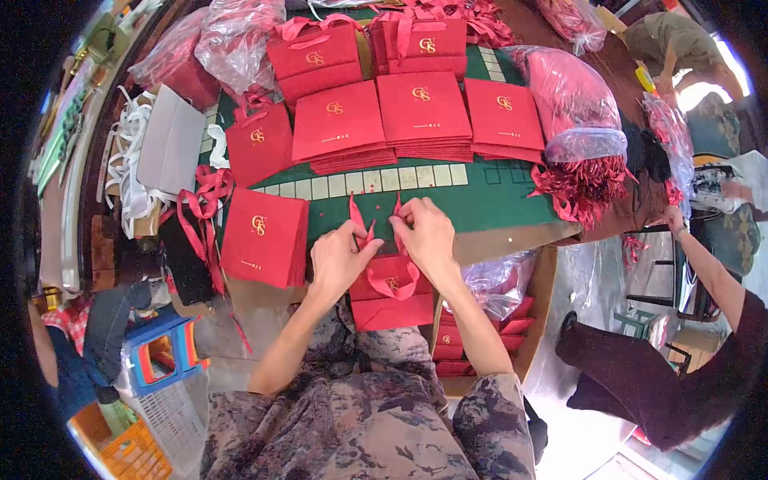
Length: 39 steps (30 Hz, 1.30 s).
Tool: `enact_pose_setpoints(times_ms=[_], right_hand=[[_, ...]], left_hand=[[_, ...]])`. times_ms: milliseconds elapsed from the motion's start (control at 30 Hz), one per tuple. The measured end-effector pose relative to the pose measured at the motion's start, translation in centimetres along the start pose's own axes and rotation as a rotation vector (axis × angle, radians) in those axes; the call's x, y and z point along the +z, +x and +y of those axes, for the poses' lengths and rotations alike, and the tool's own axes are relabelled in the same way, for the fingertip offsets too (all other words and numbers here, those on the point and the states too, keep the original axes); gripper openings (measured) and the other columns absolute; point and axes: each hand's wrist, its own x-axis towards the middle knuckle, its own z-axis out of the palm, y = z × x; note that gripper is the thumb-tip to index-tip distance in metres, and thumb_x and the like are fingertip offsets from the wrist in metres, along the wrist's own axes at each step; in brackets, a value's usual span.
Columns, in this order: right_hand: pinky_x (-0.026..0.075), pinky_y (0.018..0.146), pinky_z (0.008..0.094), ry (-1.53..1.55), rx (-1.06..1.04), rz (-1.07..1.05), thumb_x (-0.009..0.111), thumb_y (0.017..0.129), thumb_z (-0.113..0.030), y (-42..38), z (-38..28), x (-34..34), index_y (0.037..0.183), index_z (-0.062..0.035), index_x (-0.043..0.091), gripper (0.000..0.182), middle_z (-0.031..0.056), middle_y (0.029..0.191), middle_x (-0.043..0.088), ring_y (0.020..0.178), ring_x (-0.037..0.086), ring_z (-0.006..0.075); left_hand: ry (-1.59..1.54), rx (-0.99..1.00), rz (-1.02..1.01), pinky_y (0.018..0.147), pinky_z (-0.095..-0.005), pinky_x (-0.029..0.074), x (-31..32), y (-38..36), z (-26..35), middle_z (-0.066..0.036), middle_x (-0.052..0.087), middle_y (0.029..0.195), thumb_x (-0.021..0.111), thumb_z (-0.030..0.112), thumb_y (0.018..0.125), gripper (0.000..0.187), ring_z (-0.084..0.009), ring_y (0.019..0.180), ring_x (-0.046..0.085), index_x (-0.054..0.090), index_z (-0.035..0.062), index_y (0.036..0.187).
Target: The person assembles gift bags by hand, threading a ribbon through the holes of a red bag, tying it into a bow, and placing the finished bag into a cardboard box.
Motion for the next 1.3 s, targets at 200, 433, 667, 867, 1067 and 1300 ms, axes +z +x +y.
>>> enact_pose_setpoints(times_ms=[200,433,667,867,1067,1300], right_hand=[[0.051,0.065,0.03,0.274,0.15,-0.095,0.072,0.089,-0.012,-0.8,-1.4,-0.8,0.094,-0.0005,0.065,0.014,0.0069,0.082,0.066,0.071,0.064,0.0139],[0.052,0.081,0.024,0.672,0.201,-0.188,0.063,0.098,-0.011,-1.9,-0.7,0.6,0.108,0.0023,0.067,0.017,0.0014,0.091,0.069,0.088,0.063,0.009],[0.048,0.071,0.0215,0.65,0.214,-0.226,0.061,0.1,-0.011,-1.7,-0.3,0.5,0.104,0.0016,0.066,0.014,-0.0011,0.087,0.066,0.079,0.057,0.0047],[0.039,0.06,0.0182,0.894,0.299,-0.11,0.054,0.104,-0.018,-0.3,0.5,-1.4,0.1,-0.0038,0.064,0.018,-0.0059,0.077,0.058,0.068,0.048,0.0016],[0.043,0.069,0.0216,0.529,0.112,0.149,0.054,0.104,-0.019,2.3,2.5,0.3,0.102,-0.0016,0.064,0.02,-0.0012,0.085,0.061,0.076,0.051,0.0045],[0.053,0.077,0.0361,0.451,0.115,0.223,0.055,0.1,-0.02,4.2,2.9,1.3,0.101,0.0006,0.063,0.022,0.0147,0.087,0.07,0.082,0.069,0.0254]], left_hand=[[-0.213,-0.09,0.038,0.05,-0.0343,0.045,0.4,0.0,0.0,-0.004,0.062,0.059,0.077,0.022,0.084,0.019,-0.0186,0.051,0.06,0.068,0.0057,0.083],[-0.389,-0.091,0.064,0.049,-0.029,0.043,0.4,0.2,0.8,-0.004,0.064,0.066,0.076,0.019,0.086,0.015,-0.0125,0.051,0.056,0.073,0.0049,0.086],[-0.314,0.002,0.036,0.062,-0.0306,0.049,-0.3,-0.2,1.1,-0.007,0.066,0.081,0.077,0.018,0.085,0.018,-0.0163,0.069,0.062,0.071,0.0029,0.094],[-0.246,-0.023,0.098,0.085,-0.0392,0.055,-1.0,-4.1,1.4,-0.016,0.067,0.099,0.084,0.025,0.079,0.068,-0.0309,0.095,0.068,0.046,0.0004,0.131],[-0.583,-0.185,-0.273,0.089,-0.0397,0.055,-1.0,-5.1,1.4,-0.022,0.068,0.116,0.081,0.011,0.081,0.065,-0.0321,0.11,0.069,0.043,-0.0006,0.132],[-0.508,-0.048,-0.278,0.086,-0.0446,0.055,-1.3,-5.5,0.0,-0.028,0.067,0.113,0.077,0.015,0.083,0.07,-0.0433,0.106,0.066,0.035,-0.0059,0.135]])
